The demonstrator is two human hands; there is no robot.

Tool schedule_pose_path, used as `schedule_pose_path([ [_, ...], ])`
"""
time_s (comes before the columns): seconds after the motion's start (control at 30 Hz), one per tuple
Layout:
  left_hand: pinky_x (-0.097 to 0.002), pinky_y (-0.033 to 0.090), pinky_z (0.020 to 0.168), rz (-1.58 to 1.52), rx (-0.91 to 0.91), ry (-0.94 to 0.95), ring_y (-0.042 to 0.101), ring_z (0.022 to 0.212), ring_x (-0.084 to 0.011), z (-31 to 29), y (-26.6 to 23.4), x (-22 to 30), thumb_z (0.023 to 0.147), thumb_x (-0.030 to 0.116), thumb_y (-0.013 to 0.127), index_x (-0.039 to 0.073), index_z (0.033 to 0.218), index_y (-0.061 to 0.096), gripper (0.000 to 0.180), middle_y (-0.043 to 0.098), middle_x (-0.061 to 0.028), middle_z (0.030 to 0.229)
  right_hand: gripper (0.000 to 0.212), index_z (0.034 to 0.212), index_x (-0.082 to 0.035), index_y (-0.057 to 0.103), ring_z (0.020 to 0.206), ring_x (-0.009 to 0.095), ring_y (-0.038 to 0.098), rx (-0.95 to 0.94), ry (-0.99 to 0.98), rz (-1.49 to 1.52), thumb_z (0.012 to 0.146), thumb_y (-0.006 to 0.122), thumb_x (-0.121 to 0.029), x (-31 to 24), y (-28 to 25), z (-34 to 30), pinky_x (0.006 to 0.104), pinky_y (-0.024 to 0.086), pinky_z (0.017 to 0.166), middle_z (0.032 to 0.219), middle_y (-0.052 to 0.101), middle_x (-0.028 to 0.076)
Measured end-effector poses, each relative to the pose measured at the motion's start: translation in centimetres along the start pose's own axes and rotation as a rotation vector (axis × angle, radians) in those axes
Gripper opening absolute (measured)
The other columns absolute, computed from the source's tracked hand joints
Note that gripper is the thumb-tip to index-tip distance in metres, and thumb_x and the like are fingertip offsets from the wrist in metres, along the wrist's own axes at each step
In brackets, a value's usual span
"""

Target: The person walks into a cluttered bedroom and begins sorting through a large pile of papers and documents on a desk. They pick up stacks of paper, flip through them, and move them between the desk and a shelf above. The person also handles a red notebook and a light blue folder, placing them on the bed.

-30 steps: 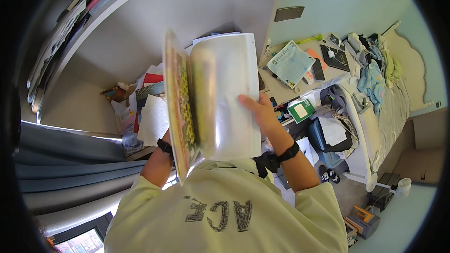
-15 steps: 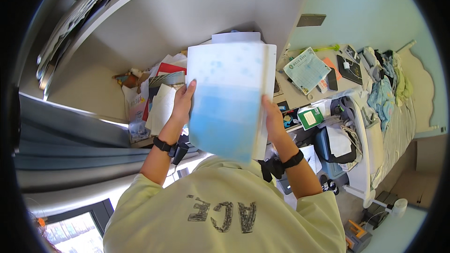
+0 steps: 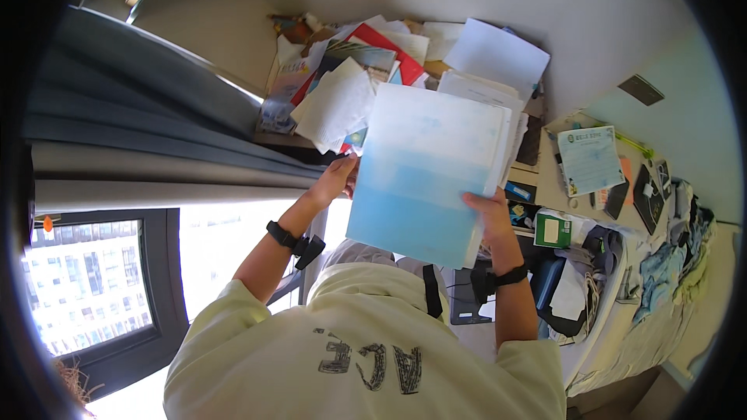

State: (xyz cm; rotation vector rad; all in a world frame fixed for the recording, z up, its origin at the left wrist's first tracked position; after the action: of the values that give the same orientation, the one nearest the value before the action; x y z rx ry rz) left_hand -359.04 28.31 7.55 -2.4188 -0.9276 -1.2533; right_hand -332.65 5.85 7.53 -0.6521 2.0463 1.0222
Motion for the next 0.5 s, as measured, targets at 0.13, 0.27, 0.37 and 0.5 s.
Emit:
schedule_pose_path([
  [0.13, -0.0312, 0.05, 0.06, -0.161, 0.121, -0.23, 0.064, 0.069, -0.0217, 1.2, -8.2, -8.0, 0.096, 0.033, 0.042, 0.005, 0.109, 0.058, 0.035, 0.066, -0.0088, 0.089, 0.045, 0.118, 0.001, 0.057, 0.093, 0.023, 0.063, 0.031, 0.038, 0.114, 0.075, 0.069, -0.004, 1.1, -1.9, -1.1, 0.0368, 0.051, 0.082, 0.105, 0.065, 0.01],
  [0.27, -0.0417, 0.05, 0.079, -0.518, 0.154, -0.295, 0.061, 0.095, -0.0306, 4.5, -14.5, -16.4, 0.095, 0.032, 0.047, 0.005, 0.121, 0.052, 0.038, 0.06, -0.0155, 0.115, 0.057, 0.125, 0.001, 0.05, 0.095, 0.024, 0.063, 0.166, -0.037, 0.092, 0.075, 0.073, -0.012, 1.2, -3.1, -4.9, 0.0377, 0.052, 0.083, 0.11, 0.062, 0.011],
  [0.37, -0.0468, 0.048, 0.084, -0.697, 0.171, -0.206, 0.057, 0.102, -0.0341, 7.6, -16.9, -21.0, 0.094, 0.032, 0.049, 0.008, 0.123, 0.047, 0.038, 0.055, -0.0135, 0.119, 0.066, 0.129, 0.001, 0.046, 0.095, 0.026, 0.063, 0.291, -0.047, 0.074, 0.074, 0.076, -0.02, 1.9, -3.9, -9.5, 0.038, 0.052, 0.083, 0.11, 0.061, 0.012],
  [0.5, -0.0504, 0.043, 0.096, -0.967, 0.228, -0.195, 0.05, 0.114, -0.0375, 11.2, -19.1, -26.0, 0.094, 0.029, 0.051, 0.009, 0.121, 0.045, 0.034, 0.048, -0.0109, 0.128, 0.071, 0.13, 0.001, 0.045, 0.095, 0.026, 0.063, 0.476, 0.037, 0.144, 0.073, 0.077, -0.026, 5.2, -3.8, -16.4, 0.0373, 0.052, 0.082, 0.109, 0.061, 0.012],
])
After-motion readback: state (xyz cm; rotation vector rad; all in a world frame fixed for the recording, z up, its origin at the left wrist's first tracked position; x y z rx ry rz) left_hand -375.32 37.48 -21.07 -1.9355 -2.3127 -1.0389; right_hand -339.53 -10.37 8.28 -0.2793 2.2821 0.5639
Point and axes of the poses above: each hand's wrist, its own z-axis towards the middle knuckle, its own y-axis out of the palm, x = y × z, the point moved 2 cm from there along z, towards the middle knuckle
